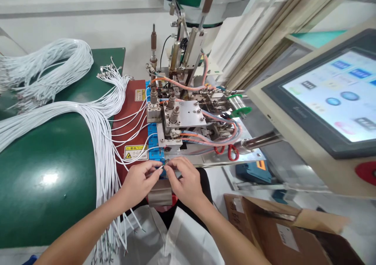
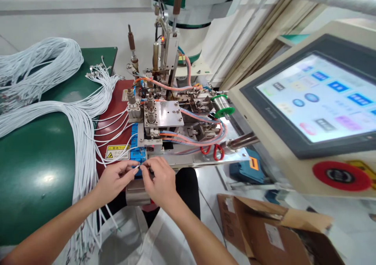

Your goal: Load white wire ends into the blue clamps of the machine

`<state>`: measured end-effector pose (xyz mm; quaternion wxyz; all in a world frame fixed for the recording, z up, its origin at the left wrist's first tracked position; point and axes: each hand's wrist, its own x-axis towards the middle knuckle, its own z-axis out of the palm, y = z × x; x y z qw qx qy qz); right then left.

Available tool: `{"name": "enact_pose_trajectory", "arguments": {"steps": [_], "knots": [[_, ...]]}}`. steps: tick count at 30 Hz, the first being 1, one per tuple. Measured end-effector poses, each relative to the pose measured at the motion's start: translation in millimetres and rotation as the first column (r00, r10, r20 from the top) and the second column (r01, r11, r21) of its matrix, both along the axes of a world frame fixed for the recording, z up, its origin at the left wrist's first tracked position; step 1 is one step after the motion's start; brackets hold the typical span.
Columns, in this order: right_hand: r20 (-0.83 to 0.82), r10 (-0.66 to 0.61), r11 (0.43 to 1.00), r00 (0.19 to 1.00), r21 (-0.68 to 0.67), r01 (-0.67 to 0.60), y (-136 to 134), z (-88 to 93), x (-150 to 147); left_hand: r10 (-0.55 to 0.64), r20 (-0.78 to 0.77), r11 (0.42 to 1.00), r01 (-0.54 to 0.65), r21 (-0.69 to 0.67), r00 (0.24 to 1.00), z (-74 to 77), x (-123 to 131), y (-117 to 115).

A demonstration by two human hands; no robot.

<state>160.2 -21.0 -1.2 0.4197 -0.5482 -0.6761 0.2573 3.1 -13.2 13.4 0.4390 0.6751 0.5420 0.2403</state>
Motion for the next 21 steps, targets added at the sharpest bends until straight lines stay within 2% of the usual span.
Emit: {"name": "enact_pose_trajectory", "arguments": {"steps": [3, 6, 9, 15, 21], "knots": [[0.040, -0.042, 0.993, 0.998, -0.108, 0.046, 4, -11.1, 4, 0.017, -0.126, 0.990, 0.001, 0.139, 0.992, -0.7, -8, 4], [0.028, -0.040, 0.972, 0.999, -0.230, 0.045, 7, -22.7, 7, -0.076, -0.214, 0.956, 0.132, 0.263, 0.974, -1.1, -15, 11], [0.043, -0.013, 0.955, 0.999, -0.296, 0.025, 8, -28.2, 7, -0.131, -0.254, 0.942, 0.200, 0.271, 0.958, -5.1, -19, 19], [0.165, -0.010, 0.936, 0.986, -0.345, 0.067, 10, -23.8, 5, -0.123, -0.257, 0.948, 0.190, 0.256, 0.959, -16.2, -22, 26], [0.115, 0.025, 0.892, 0.993, -0.451, 0.030, 18, -24.5, 8, -0.136, -0.269, 0.946, 0.205, 0.250, 0.954, -14.2, -20, 28]]}}
